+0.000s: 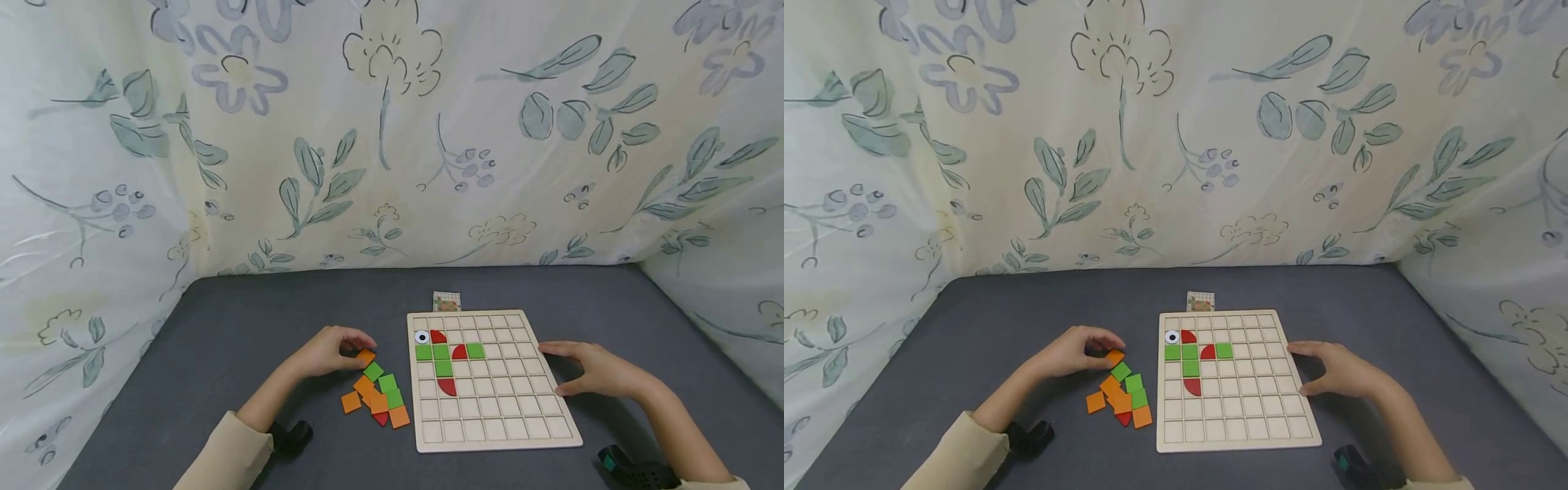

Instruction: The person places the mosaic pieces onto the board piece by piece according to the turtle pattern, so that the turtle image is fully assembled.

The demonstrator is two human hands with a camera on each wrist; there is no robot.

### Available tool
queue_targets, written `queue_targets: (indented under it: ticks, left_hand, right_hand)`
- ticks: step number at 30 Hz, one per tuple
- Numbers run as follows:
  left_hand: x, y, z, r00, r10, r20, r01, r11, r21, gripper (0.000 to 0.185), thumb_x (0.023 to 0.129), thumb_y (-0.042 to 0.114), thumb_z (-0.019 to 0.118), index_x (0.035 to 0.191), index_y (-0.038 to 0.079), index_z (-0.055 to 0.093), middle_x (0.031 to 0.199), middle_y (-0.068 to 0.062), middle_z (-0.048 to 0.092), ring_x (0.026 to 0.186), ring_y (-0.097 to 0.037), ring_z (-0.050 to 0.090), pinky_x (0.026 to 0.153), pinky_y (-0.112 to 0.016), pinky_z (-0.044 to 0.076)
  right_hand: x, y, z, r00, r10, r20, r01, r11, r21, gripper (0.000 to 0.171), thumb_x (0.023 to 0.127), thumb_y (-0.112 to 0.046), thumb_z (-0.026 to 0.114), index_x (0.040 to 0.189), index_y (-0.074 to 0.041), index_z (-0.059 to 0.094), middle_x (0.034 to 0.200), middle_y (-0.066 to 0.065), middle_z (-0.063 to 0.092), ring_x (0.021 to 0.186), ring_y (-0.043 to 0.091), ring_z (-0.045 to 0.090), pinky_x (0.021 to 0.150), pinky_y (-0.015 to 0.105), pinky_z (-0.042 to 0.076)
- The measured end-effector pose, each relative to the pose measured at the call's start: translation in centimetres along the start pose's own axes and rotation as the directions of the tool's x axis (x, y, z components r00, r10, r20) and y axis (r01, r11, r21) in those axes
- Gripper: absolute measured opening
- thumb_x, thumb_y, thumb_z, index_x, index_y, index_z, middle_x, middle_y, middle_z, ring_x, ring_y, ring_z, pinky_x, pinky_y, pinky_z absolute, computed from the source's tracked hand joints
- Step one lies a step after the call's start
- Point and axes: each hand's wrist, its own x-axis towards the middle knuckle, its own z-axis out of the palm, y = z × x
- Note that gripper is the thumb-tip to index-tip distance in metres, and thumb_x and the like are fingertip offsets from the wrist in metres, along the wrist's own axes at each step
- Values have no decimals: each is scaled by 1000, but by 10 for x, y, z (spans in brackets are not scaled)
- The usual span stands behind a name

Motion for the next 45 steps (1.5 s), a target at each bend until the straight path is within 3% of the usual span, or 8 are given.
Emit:
queue_targets:
  ticks: [9, 21, 27, 36, 45]
  left_hand:
    - [-1, -1, 1, 999, -18, 49, 19, 1000, -19, 36, 78, 13, 73, 113, 10, 64, 111, -2, 65, 101, -18, 58, 88, -35, 47]
    - [5, -4, 0, 990, 26, 139, -21, 999, -38, 39, 78, 7, 72, 116, 12, 63, 112, 1, 64, 102, -16, 57, 89, -33, 46]
    - [8, -5, -1, 989, 24, 145, -19, 999, -39, 38, 78, 5, 72, 115, 11, 64, 110, 0, 64, 99, -14, 57, 89, -30, 46]
    - [9, -4, -1, 998, -14, 68, 14, 1000, 5, 37, 76, 13, 75, 111, 10, 65, 101, 1, 65, 89, -13, 58, 82, -26, 49]
    - [5, -3, -4, 996, -15, -91, 14, 1000, -15, 38, 75, 22, 77, 109, 9, 66, 92, 1, 64, 82, -13, 58, 73, -24, 50]
  right_hand:
    - [1, 3, 2, 1000, -17, -8, 17, 1000, -15, 80, 71, -32, 77, 132, 7, 44, 134, 32, 41, 121, 53, 34, 89, 63, 35]
    - [2, 5, 4, 1000, -11, -14, 10, 1000, -16, 80, 71, -31, 78, 133, 6, 44, 134, 32, 41, 121, 53, 35, 88, 63, 36]
    - [2, 5, 4, 1000, -1, -19, 0, 1000, -18, 79, 70, -30, 78, 132, 6, 44, 133, 32, 41, 121, 52, 35, 89, 63, 36]
    - [0, 6, 4, 1000, -22, -13, 22, 1000, -10, 79, 72, -29, 77, 133, 7, 43, 134, 32, 40, 121, 53, 34, 88, 64, 35]
    - [0, 6, 4, 1000, -15, -11, 15, 1000, -9, 80, 71, -33, 77, 133, 6, 43, 134, 32, 40, 121, 53, 34, 89, 64, 35]
